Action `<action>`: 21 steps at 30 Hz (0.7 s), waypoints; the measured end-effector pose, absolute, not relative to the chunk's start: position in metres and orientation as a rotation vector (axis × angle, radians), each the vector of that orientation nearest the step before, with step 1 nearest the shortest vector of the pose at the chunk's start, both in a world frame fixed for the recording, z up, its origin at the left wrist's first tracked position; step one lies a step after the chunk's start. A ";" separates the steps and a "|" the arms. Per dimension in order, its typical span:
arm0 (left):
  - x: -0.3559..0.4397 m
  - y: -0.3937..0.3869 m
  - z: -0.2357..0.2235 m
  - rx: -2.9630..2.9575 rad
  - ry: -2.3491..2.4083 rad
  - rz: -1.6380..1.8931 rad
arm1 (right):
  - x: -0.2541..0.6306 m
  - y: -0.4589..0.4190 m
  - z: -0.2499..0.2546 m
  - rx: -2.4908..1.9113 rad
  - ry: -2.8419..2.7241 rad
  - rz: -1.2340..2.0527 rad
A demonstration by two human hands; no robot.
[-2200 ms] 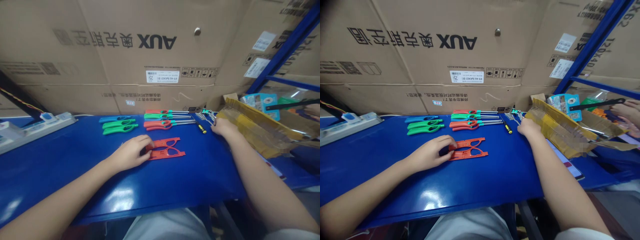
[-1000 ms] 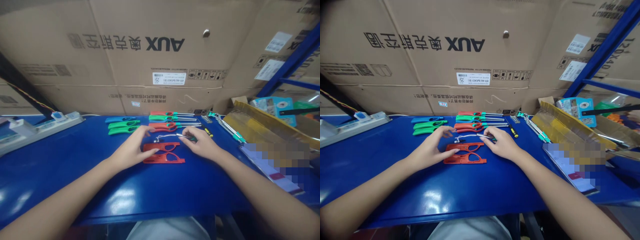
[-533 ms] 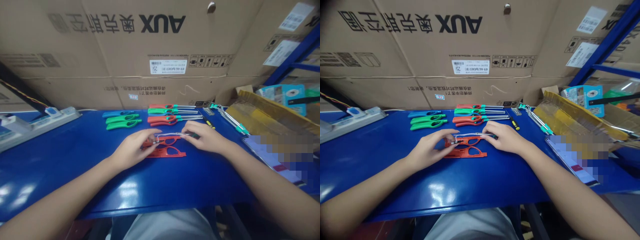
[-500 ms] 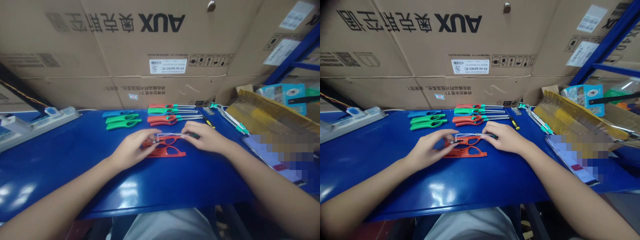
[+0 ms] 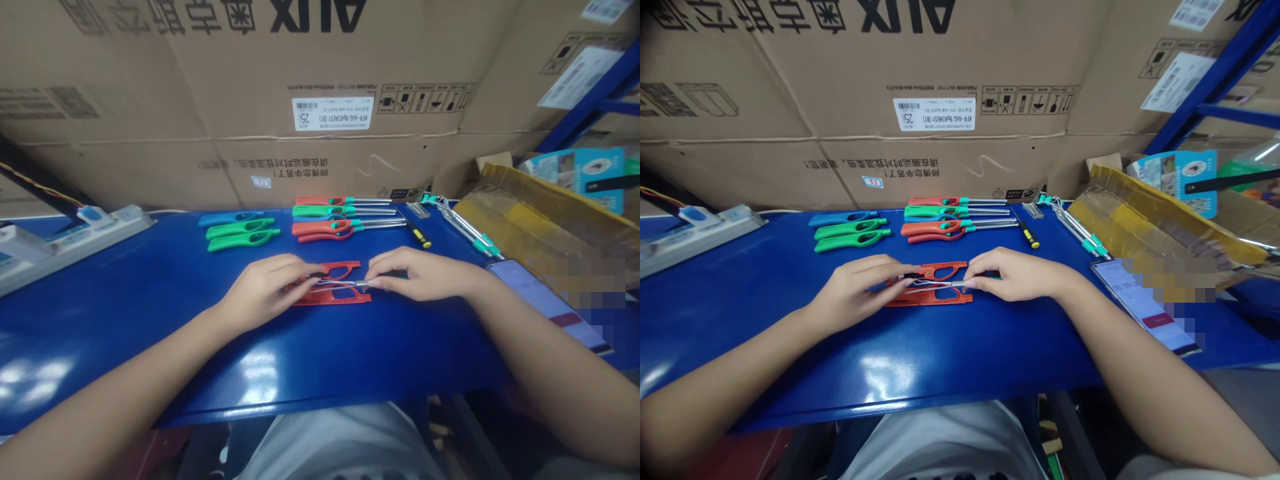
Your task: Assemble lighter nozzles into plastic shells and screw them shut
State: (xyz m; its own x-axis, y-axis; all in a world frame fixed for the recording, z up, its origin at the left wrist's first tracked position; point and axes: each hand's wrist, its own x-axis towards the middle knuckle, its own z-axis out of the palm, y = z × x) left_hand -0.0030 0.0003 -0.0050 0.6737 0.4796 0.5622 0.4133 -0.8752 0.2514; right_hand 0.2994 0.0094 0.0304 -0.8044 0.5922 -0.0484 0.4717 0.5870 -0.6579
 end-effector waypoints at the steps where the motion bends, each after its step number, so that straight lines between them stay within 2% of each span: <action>1: -0.003 0.001 -0.006 2.785 0.738 0.959 | 0.300 0.009 0.031 -0.896 -2.659 1.041; 13: -0.002 -0.001 -0.007 2.790 0.801 0.665 | 0.301 0.007 0.032 -1.047 -2.674 1.017; 21: -0.001 0.000 -0.012 2.751 0.799 0.609 | 0.301 0.007 0.032 -1.085 -2.711 0.930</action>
State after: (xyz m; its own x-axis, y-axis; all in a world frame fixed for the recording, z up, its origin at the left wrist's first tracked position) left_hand -0.0005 0.0005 -0.0119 0.7673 0.5508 0.3286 0.4629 -0.8302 0.3107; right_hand 0.3013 0.0068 0.0322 -0.7467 0.6488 -0.1466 0.6022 0.5657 -0.5634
